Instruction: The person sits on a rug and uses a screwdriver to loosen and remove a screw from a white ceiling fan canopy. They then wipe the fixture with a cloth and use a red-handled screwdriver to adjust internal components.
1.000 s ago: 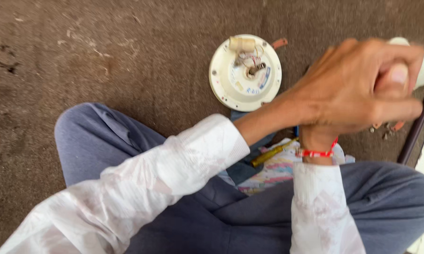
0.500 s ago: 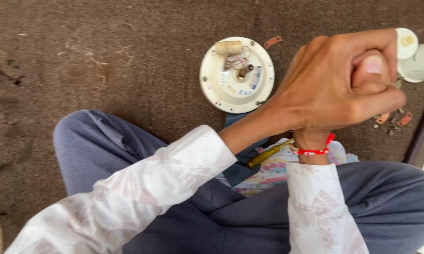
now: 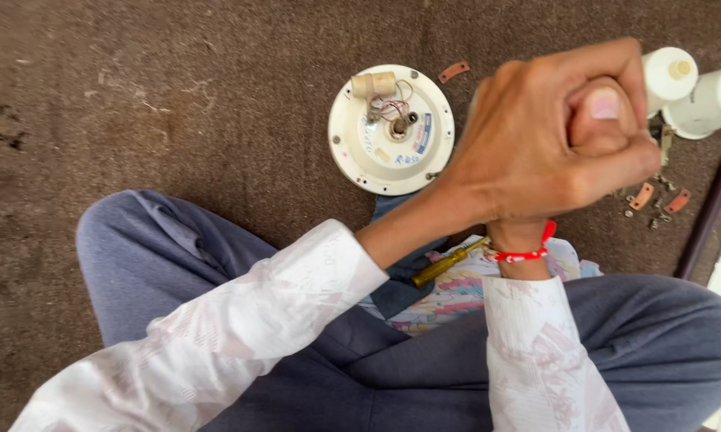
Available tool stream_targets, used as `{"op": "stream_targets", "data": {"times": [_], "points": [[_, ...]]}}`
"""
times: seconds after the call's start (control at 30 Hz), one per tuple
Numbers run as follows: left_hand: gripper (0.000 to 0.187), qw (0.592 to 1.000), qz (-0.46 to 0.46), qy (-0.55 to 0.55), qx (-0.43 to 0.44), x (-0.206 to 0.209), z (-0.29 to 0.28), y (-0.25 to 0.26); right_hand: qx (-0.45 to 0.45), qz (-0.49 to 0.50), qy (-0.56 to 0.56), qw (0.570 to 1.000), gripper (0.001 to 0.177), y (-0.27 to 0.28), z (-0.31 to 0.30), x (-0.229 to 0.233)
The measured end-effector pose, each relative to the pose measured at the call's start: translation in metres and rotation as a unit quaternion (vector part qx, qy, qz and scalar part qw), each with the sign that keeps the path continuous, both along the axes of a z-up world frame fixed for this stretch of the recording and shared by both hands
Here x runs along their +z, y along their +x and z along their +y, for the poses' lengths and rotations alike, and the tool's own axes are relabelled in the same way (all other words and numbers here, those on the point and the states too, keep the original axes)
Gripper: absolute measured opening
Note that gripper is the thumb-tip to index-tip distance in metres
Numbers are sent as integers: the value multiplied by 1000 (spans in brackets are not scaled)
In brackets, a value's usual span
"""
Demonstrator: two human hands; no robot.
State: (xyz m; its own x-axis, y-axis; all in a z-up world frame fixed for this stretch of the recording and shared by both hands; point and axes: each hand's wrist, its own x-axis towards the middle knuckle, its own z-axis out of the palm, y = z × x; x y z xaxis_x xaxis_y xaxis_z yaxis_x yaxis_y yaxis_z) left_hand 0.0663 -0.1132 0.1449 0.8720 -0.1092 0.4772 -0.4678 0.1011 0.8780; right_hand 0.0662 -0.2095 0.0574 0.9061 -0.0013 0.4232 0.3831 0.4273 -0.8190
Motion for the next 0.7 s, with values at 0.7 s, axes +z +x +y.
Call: {"op": "stream_targets", "data": {"times": [0.7], "points": [[79, 998, -44, -51, -12, -58, -4, 25, -21, -8, 4, 1000, 20, 4, -16, 29]]}}
